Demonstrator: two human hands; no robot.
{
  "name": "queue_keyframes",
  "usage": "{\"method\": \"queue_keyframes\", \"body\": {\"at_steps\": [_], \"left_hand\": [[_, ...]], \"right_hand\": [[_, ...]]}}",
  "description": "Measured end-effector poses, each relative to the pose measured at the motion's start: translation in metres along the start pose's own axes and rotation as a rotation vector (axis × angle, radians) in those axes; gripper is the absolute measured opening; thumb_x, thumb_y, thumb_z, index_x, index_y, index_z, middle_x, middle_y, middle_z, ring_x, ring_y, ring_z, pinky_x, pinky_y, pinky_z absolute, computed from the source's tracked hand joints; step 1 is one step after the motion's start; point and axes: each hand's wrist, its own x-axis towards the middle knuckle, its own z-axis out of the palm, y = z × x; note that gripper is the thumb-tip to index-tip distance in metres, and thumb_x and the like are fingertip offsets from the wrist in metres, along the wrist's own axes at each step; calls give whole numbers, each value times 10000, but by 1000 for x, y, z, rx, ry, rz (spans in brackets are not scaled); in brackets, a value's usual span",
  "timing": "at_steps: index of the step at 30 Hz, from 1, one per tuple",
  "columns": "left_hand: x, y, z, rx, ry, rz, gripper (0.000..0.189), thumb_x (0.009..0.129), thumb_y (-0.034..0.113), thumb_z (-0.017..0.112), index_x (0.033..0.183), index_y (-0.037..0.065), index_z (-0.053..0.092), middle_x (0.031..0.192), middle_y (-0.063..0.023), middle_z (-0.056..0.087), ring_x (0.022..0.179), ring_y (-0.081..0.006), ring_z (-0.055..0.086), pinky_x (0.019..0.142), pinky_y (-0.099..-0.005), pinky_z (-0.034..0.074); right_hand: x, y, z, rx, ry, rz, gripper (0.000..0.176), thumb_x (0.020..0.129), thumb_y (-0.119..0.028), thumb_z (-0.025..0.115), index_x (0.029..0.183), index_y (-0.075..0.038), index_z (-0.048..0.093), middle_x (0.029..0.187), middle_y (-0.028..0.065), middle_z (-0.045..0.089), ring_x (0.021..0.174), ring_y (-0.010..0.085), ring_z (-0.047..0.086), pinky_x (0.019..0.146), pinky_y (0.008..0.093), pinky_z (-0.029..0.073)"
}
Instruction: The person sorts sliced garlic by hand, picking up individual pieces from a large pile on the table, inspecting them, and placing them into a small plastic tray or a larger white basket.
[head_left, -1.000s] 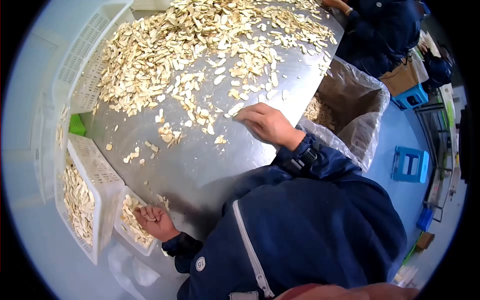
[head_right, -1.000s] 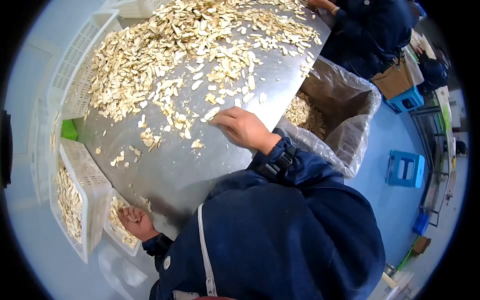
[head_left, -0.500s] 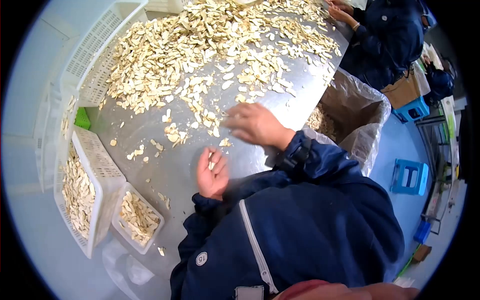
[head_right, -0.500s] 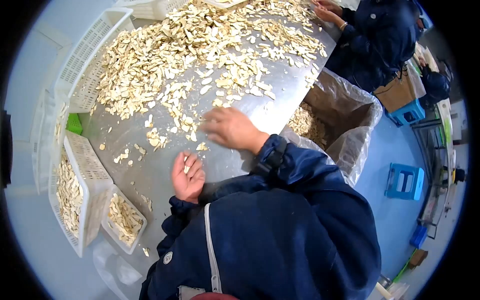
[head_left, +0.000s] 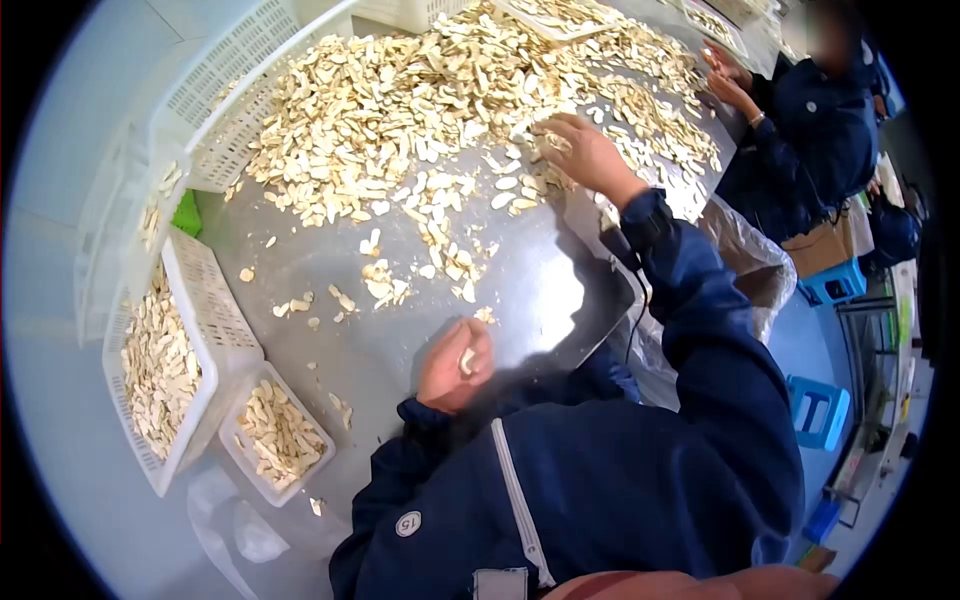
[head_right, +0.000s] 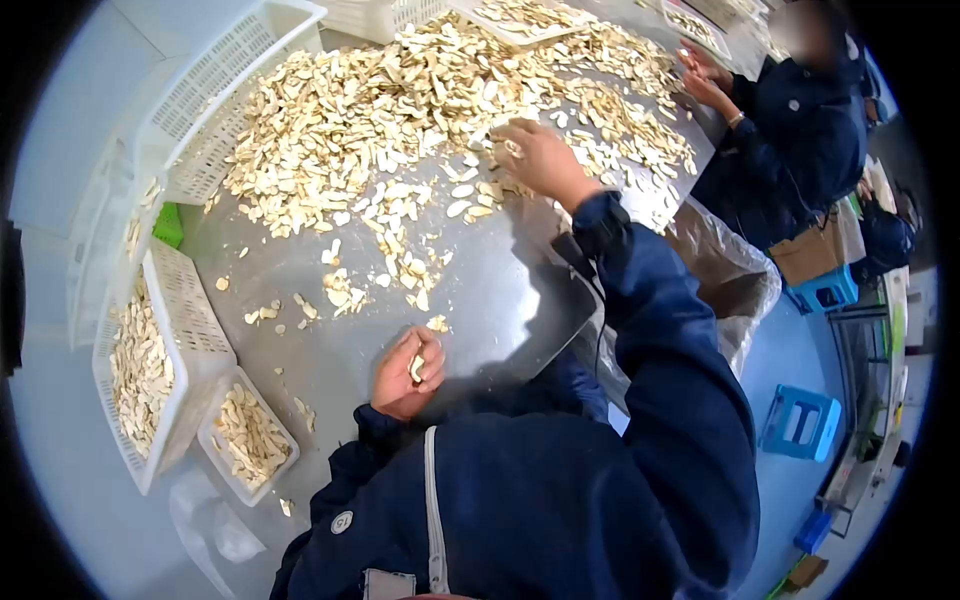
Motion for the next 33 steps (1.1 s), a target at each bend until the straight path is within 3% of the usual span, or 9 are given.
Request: {"method": "queue_keyframes", "body": {"at_steps": [3, 5, 11, 13, 14, 17, 20, 26, 33], "left_hand": [[2, 0, -1, 37, -36, 5, 253, 1145, 286, 427, 1174, 66, 549, 902, -11, 506, 709, -101, 460, 556, -234, 379], [2, 1, -3, 77, -37, 13, 259, 1144, 292, 429, 1186, 64, 544, 909, -10, 511, 713, -103, 459, 559, -239, 380], [2, 4, 4, 0, -49, -41, 262, 1152, 291, 411, 1187, 65, 539, 935, -29, 529, 716, -113, 460, 569, -245, 381], [7, 7, 5, -9, -48, -56, 266, 1154, 292, 407, 1182, 63, 537, 939, -32, 531, 717, -115, 463, 573, -246, 383], [9, 8, 6, 1, -39, -61, 268, 1155, 294, 405, 1179, 61, 535, 941, -33, 531, 718, -115, 465, 575, -247, 383], [8, 7, 7, 23, -33, -53, 262, 1153, 284, 410, 1171, 49, 525, 943, -34, 534, 717, -117, 475, 590, -253, 390], [5, 7, 9, 48, -14, -26, 249, 1148, 270, 422, 1171, 46, 526, 936, -35, 534, 713, -123, 480, 596, -259, 396], [4, 1, 2, 10, 13, 19, 225, 1139, 238, 438, 1180, 38, 532, 939, -50, 544, 729, -140, 505, 600, -270, 411], [2, 1, 4, 6, -9, 34, 202, 1134, 203, 430, 1175, 34, 532, 948, -51, 546, 732, -133, 500, 625, -273, 420]], "right_hand": [[59, 24, 22, 54, -13, 172, 598, 955, -513, 688, 1458, -200, 606, 1462, 248, 582, 1322, 428, 586, 1116, 469, 480], [85, 43, 41, 6, 42, 204, 687, 956, -591, 629, 1508, -189, 552, 1251, 243, 720, 1420, 424, 499, 1189, 460, 399], [49, -16, 16, 174, -410, 45, 477, 921, -360, 740, 1372, -220, 668, 1443, 138, 633, 1320, 374, 604, 1072, 440, 515], [26, -8, 18, 180, -225, -229, 451, 924, -352, 751, 1351, -218, 685, 1419, 153, 643, 1192, 349, 680, 999, 427, 553], [20, -15, 12, 235, -216, -57, 478, 925, -374, 765, 1367, -215, 679, 1455, 179, 609, 1143, 347, 699, 962, 435, 564], [32, -2, 16, 145, -171, 139, 579, 967, -496, 693, 1444, -174, 626, 1485, 195, 584, 1290, 385, 628, 1043, 450, 533], [50, -18, 53, -36, -69, -56, 619, 988, -554, 641, 1479, -181, 590, 1471, 183, 598, 1369, 405, 555, 1104, 471, 485], [36, -94, 47, 209, -601, -259, 594, 1006, -594, 595, 1480, -235, 595, 1457, 211, 599, 1388, 410, 535, 1128, 470, 458], [-72, -87, -14, 66, -118, -260, 395, 933, -299, 756, 1313, -197, 719, 1414, 146, 625, 1242, 367, 627, 1026, 477, 527]]}}
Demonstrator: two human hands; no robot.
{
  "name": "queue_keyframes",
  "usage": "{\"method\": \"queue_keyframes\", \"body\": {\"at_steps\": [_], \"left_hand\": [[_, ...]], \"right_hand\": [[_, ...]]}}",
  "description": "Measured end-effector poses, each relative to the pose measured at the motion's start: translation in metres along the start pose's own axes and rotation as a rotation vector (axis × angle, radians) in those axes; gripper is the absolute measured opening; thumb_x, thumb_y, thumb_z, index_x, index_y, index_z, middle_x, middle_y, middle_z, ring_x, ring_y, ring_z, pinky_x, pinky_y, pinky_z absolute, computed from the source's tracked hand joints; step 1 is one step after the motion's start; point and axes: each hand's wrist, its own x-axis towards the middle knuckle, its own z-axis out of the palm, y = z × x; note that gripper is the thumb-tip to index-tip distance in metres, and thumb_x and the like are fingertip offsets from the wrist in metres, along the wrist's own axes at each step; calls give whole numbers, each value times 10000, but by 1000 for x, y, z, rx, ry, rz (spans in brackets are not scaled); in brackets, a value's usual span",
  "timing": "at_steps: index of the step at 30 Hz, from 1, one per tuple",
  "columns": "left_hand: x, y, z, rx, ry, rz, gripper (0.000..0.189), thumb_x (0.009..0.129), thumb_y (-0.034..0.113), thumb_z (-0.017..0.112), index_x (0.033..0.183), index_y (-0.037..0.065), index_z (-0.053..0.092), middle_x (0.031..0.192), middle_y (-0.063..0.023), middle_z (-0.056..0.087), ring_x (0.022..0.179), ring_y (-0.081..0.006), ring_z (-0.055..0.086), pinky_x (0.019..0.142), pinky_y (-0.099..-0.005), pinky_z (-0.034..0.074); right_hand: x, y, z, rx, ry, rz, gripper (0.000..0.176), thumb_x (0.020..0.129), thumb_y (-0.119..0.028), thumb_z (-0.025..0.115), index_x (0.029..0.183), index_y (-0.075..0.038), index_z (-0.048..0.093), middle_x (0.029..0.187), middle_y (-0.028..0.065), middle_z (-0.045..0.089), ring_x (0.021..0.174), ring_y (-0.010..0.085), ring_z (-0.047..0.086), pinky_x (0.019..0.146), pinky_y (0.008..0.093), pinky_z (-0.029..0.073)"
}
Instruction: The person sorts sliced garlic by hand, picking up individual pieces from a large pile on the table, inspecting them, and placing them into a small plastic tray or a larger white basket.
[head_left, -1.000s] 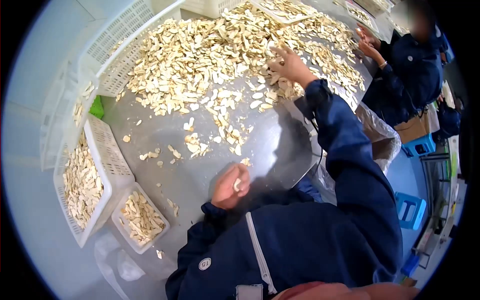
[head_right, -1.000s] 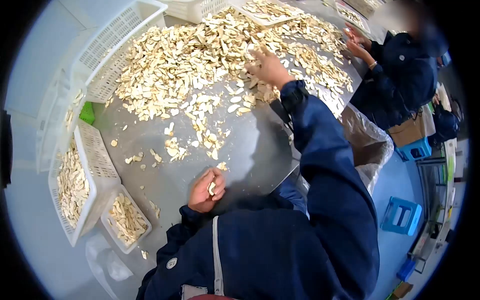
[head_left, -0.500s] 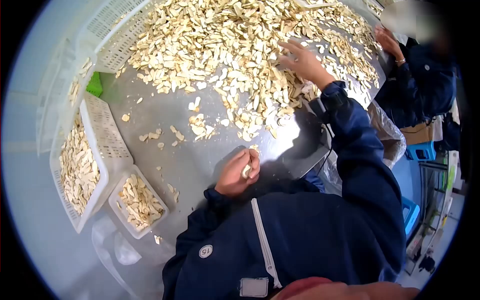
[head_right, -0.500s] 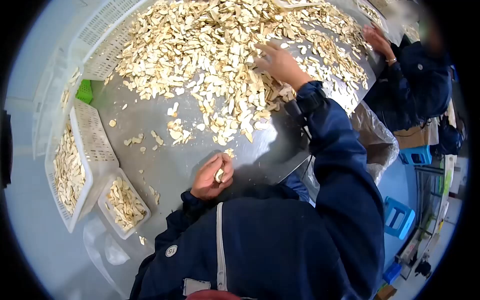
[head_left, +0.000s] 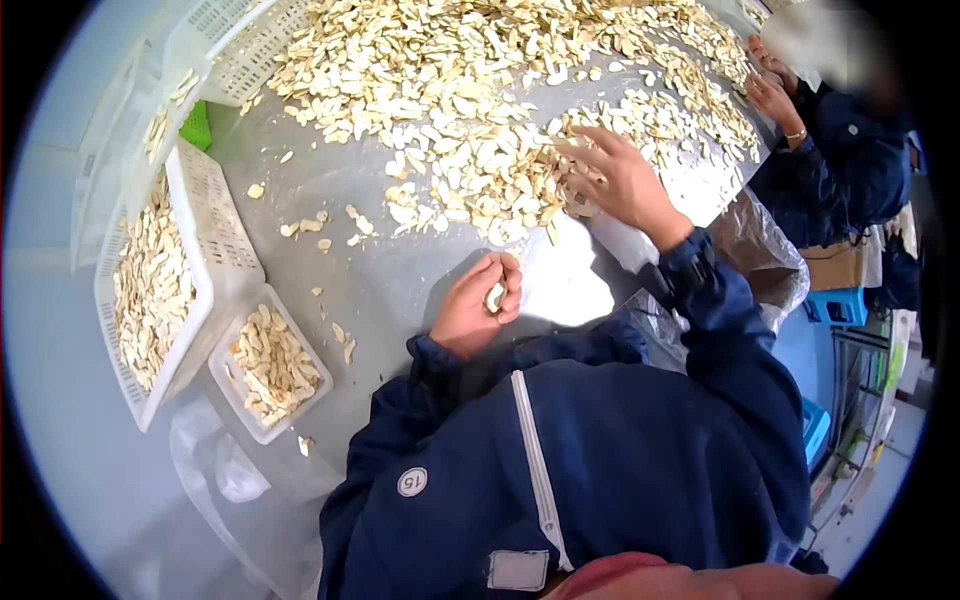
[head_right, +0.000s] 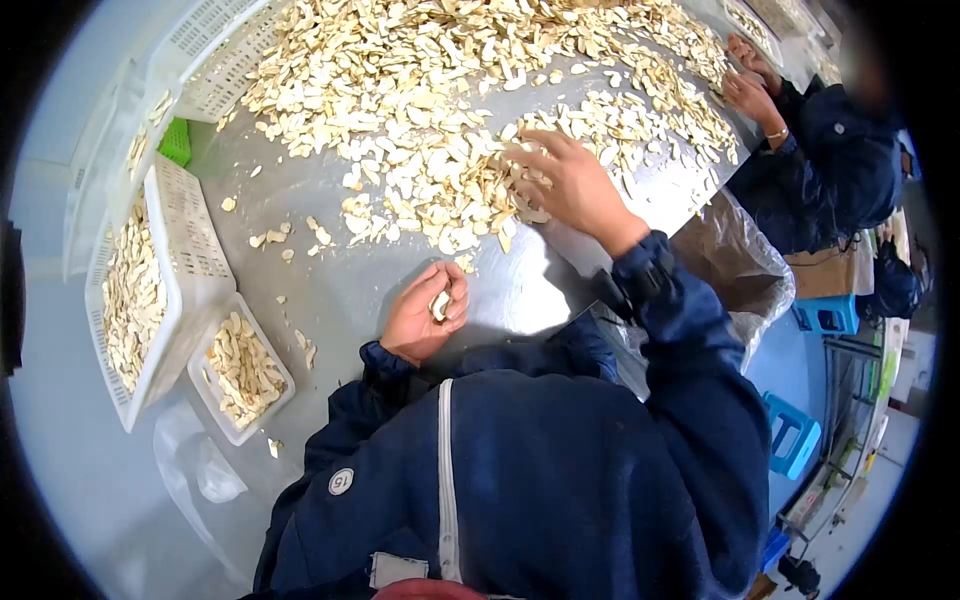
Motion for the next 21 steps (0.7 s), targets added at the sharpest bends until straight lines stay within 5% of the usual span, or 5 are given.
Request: {"method": "queue_keyframes", "body": {"at_steps": [5, 9, 15, 21], "left_hand": [[2, -1, -1, 4, -25, 1, 201, 1132, 206, 434, 1162, 35, 535, 952, -43, 545, 742, -127, 498, 633, -270, 421], [1, -2, -6, -3, -47, 19, 199, 1130, 205, 437, 1160, 37, 539, 954, -42, 546, 753, -127, 502, 644, -273, 424], [0, -5, -6, -15, -32, 45, 199, 1126, 211, 453, 1172, 45, 555, 963, -46, 562, 769, -133, 516, 651, -277, 426], [2, -8, -12, -14, -51, 46, 226, 1125, 262, 475, 1158, 57, 565, 972, -36, 574, 769, -128, 524, 646, -270, 426]], "right_hand": [[-39, 14, -2, -243, 59, 2, 345, 901, -163, 751, 1246, -174, 743, 1344, 135, 664, 1206, 342, 643, 995, 448, 541], [2, -5, 12, 50, 172, 81, 210, 923, -121, 705, 1120, -117, 776, 1110, 102, 748, 1076, 332, 668, 950, 417, 541], [52, -52, 68, -118, 139, -67, 183, 898, -207, 749, 1058, -127, 789, 1013, 77, 743, 910, 320, 658, 822, 417, 551], [19, -40, 43, 39, 110, 152, 208, 932, -218, 721, 1095, -104, 783, 964, 135, 761, 841, 352, 701, 765, 429, 564]]}}
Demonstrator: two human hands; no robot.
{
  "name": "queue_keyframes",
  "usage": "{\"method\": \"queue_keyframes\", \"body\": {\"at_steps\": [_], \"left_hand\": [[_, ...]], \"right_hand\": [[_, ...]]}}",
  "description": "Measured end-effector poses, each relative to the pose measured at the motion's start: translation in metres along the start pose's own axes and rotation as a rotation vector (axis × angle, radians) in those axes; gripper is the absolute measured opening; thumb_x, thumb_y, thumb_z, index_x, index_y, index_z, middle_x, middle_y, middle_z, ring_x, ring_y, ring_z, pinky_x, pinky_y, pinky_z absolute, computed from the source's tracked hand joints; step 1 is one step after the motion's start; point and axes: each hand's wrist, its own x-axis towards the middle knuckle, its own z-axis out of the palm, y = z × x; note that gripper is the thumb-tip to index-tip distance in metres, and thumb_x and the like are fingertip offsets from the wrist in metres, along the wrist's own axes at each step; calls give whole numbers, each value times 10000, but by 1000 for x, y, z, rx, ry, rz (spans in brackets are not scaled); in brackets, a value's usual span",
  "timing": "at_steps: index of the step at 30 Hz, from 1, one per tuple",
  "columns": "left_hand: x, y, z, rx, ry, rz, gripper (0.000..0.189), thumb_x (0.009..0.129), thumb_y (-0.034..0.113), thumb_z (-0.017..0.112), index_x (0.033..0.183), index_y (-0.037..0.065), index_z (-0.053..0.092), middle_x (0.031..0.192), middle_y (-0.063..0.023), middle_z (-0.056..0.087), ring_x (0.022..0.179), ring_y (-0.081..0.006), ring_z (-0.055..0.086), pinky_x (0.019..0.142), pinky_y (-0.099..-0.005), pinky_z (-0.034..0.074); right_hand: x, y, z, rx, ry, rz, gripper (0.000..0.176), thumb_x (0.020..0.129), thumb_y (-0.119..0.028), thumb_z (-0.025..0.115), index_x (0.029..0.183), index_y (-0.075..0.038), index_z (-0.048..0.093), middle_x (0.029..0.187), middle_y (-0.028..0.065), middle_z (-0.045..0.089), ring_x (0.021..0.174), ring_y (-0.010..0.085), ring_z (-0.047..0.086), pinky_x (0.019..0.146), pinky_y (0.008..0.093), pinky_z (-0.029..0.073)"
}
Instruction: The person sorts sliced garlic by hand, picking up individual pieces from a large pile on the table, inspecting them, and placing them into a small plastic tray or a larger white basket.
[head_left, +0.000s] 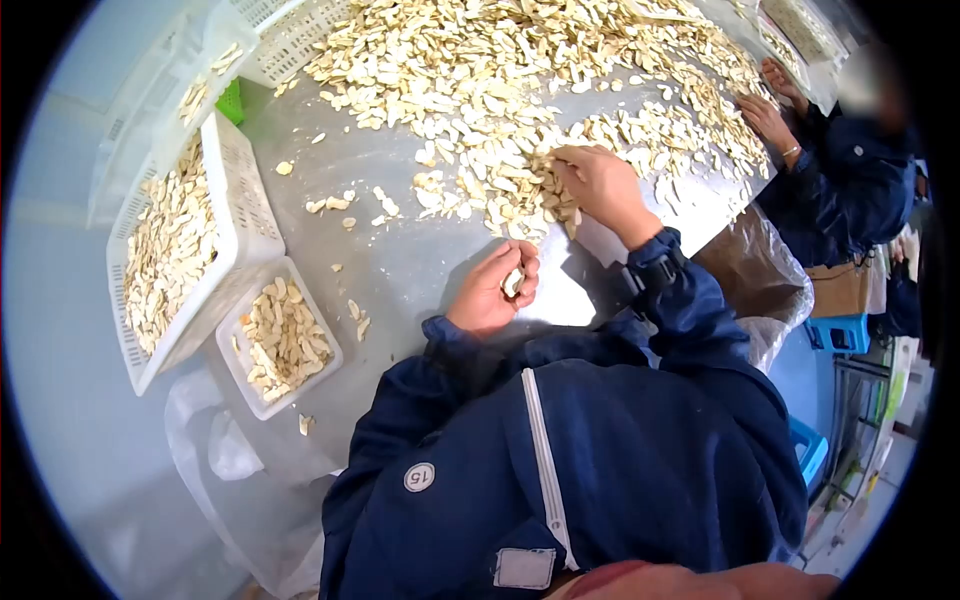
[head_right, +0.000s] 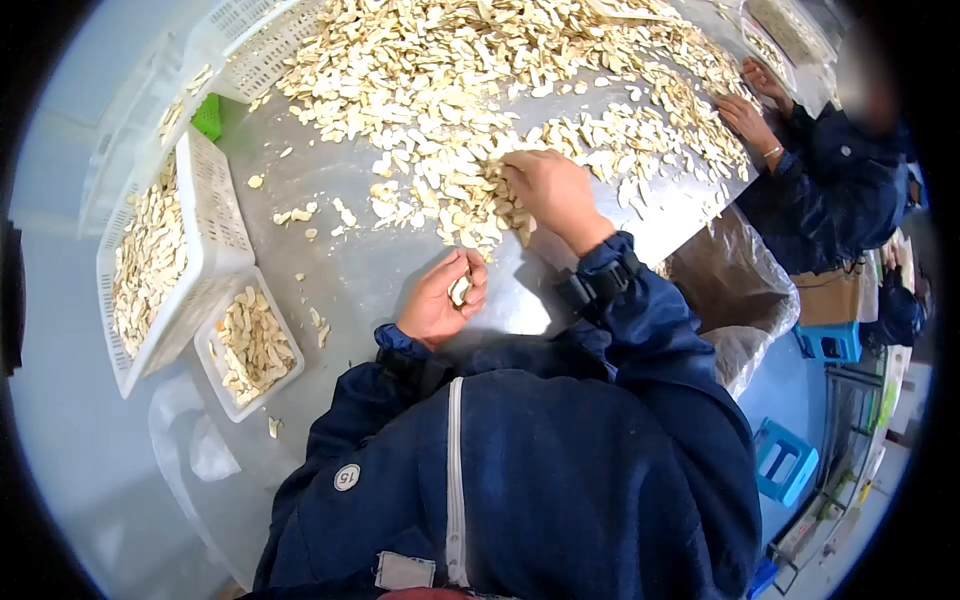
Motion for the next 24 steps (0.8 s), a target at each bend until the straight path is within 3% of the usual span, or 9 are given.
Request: {"method": "queue_keyframes", "body": {"at_steps": [2, 6, 9, 11, 12, 15, 17, 21, 24], "left_hand": [[2, 1, 1, -2, -19, -1, 245, 1127, 288, 475, 1152, 62, 565, 971, -30, 574, 765, -124, 523, 644, -267, 426], [4, -2, -6, -40, -52, -5, 330, 1129, 344, 465, 1182, 44, 590, 965, -35, 598, 778, -128, 538, 650, -283, 433], [3, -2, -4, -69, 13, -15, 385, 1135, 385, 442, 1228, 42, 591, 973, -44, 611, 773, -126, 544, 635, -264, 430], [2, 3, 8, -12, 60, -3, 418, 1139, 409, 426, 1257, 43, 590, 976, -51, 618, 769, -127, 548, 618, -247, 421], [1, 4, 13, 16, 86, 3, 435, 1140, 422, 418, 1271, 44, 589, 977, -54, 622, 767, -128, 550, 609, -238, 417], [1, 3, 11, 25, 146, 0, 369, 1141, 400, 425, 1217, 70, 571, 1009, -63, 603, 719, -118, 536, 543, -236, 425], [-2, 5, 6, 158, 57, 19, 318, 1141, 356, 441, 1211, 71, 564, 1014, -68, 598, 720, -110, 531, 528, -225, 411], [-4, 5, 7, 62, 57, -10, 207, 1129, 253, 485, 1200, 72, 554, 1017, -64, 581, 720, -96, 514, 510, -199, 379], [-5, 6, 9, 44, 51, -23, 173, 1117, 216, 509, 1201, 72, 556, 1010, -56, 567, 721, -91, 500, 510, -199, 373]], "right_hand": [[-15, 6, -18, 52, -18, 152, 225, 949, -217, 693, 1137, -125, 773, 1014, 148, 759, 874, 374, 722, 767, 441, 575], [-35, -2, -35, 115, -9, 228, 229, 946, -206, 713, 1142, -102, 769, 1006, 158, 759, 862, 362, 726, 771, 412, 576], [-46, -22, -26, 269, -60, 189, 227, 948, -212, 723, 1136, -92, 766, 1042, 155, 758, 887, 340, 730, 791, 405, 575], [-49, -39, -31, 450, -268, 20, 233, 950, -221, 730, 1145, -99, 764, 1080, 148, 753, 927, 319, 730, 810, 396, 573], [-46, -47, -32, 506, -215, -137, 246, 952, -225, 729, 1164, -104, 759, 1066, 150, 742, 940, 323, 721, 810, 397, 570], [-44, -33, -26, 480, -305, 9, 244, 955, -234, 723, 1159, -104, 755, 1038, 138, 738, 925, 325, 715, 818, 401, 566], [-48, -4, -18, 300, -292, -107, 224, 949, -237, 704, 1129, -112, 753, 1035, 120, 733, 926, 344, 704, 813, 421, 564], [-58, 33, -34, 80, -180, 147, 207, 940, -224, 691, 1099, -120, 772, 1017, 120, 747, 919, 350, 707, 807, 419, 564], [-46, 34, -53, 90, -138, 285, 217, 954, -230, 679, 1097, -107, 787, 1004, 141, 756, 914, 348, 710, 797, 437, 561]]}}
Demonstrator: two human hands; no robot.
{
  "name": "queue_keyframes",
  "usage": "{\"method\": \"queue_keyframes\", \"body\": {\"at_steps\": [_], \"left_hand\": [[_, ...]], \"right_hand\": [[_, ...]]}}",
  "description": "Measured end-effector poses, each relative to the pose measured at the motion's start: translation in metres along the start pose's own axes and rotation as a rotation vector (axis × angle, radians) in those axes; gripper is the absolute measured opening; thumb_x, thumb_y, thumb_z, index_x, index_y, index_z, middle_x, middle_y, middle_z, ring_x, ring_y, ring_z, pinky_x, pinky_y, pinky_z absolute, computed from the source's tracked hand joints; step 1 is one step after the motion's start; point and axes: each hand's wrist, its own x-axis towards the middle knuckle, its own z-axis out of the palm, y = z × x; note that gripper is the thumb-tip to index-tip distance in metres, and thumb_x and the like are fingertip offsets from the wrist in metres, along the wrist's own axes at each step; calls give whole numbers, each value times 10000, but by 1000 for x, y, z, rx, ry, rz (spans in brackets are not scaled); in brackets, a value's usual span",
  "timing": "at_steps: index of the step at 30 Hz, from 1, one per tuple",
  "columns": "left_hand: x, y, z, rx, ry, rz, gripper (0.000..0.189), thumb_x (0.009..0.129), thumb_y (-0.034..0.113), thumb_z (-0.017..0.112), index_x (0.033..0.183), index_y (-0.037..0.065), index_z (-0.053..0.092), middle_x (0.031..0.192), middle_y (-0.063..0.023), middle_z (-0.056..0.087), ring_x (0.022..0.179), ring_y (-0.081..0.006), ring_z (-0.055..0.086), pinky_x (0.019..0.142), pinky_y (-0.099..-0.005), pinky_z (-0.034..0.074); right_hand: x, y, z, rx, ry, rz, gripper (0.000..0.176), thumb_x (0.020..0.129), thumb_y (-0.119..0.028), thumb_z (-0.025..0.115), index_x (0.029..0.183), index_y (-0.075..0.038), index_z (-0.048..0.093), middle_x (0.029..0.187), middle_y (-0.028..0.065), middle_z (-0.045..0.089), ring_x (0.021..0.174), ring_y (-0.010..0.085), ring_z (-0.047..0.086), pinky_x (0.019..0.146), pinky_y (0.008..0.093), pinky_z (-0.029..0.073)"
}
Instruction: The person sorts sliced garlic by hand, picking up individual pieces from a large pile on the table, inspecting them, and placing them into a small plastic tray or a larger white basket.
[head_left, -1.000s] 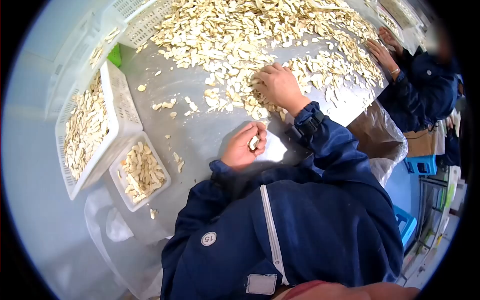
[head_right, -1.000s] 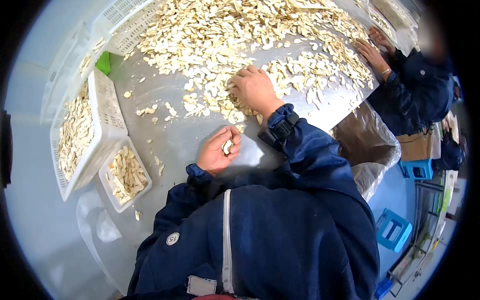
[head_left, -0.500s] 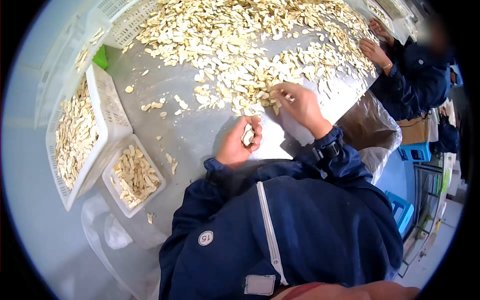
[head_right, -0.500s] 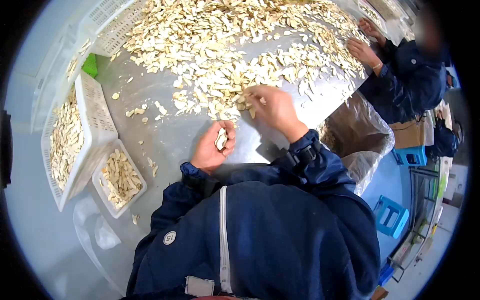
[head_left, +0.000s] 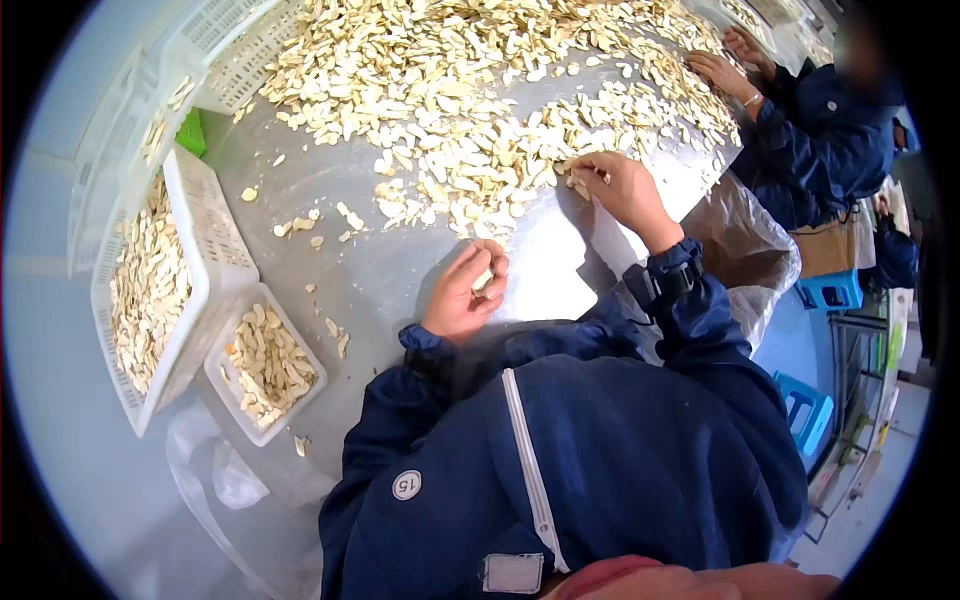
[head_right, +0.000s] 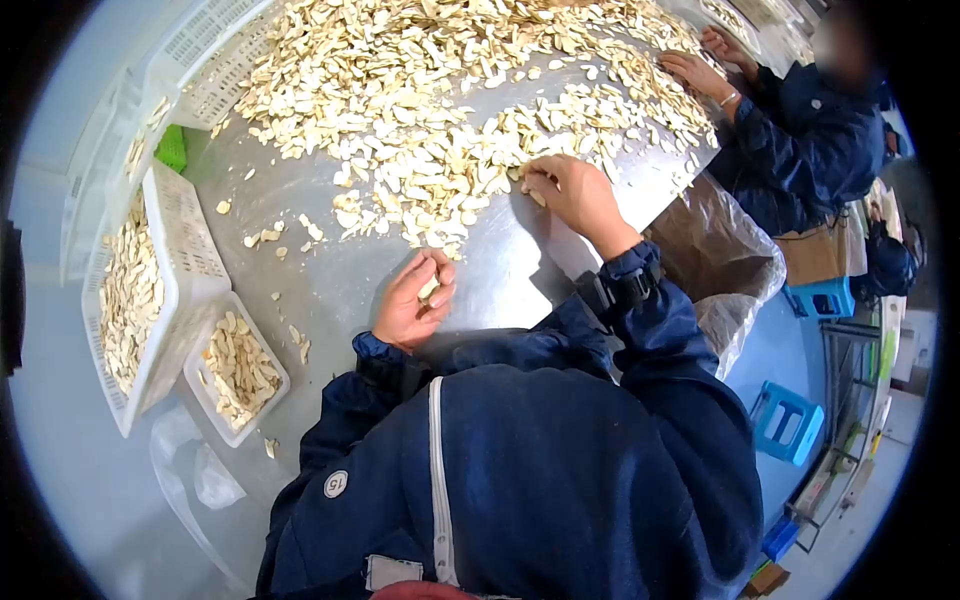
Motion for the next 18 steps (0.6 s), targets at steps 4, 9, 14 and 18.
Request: {"method": "queue_keyframes", "body": {"at_steps": [4, 9, 14, 18], "left_hand": [[0, 0, -4, -10, -36, -6, 178, 1111, 234, 532, 1166, 68, 566, 1018, -43, 583, 744, -93, 503, 605, -236, 399], [0, -2, -5, -28, -25, 25, 166, 1108, 213, 530, 1160, 61, 568, 1013, -49, 588, 746, -102, 509, 615, -248, 409], [0, -2, -2, 2, -9, 21, 172, 1116, 214, 500, 1162, 58, 558, 1003, -49, 573, 739, -103, 505, 610, -245, 405], [2, -1, -1, 10, -30, 4, 176, 1120, 216, 486, 1161, 58, 552, 999, -49, 567, 737, -103, 501, 613, -246, 406]], "right_hand": [[30, 0, 13, -161, 181, -146, 259, 949, -268, 691, 1146, -127, 781, 1154, 126, 740, 1079, 334, 678, 898, 427, 548], [51, 8, 40, -230, 114, -313, 300, 920, -267, 703, 1185, -142, 767, 1361, 103, 663, 1241, 330, 605, 1055, 436, 493], [36, 25, 23, -153, 74, -349, 232, 893, -164, 699, 1102, -158, 799, 1238, 101, 722, 1154, 341, 654, 999, 441, 529], [36, 23, 23, -146, 156, -308, 219, 902, -144, 703, 1102, -149, 791, 1160, 95, 746, 1065, 352, 675, 934, 444, 559]]}}
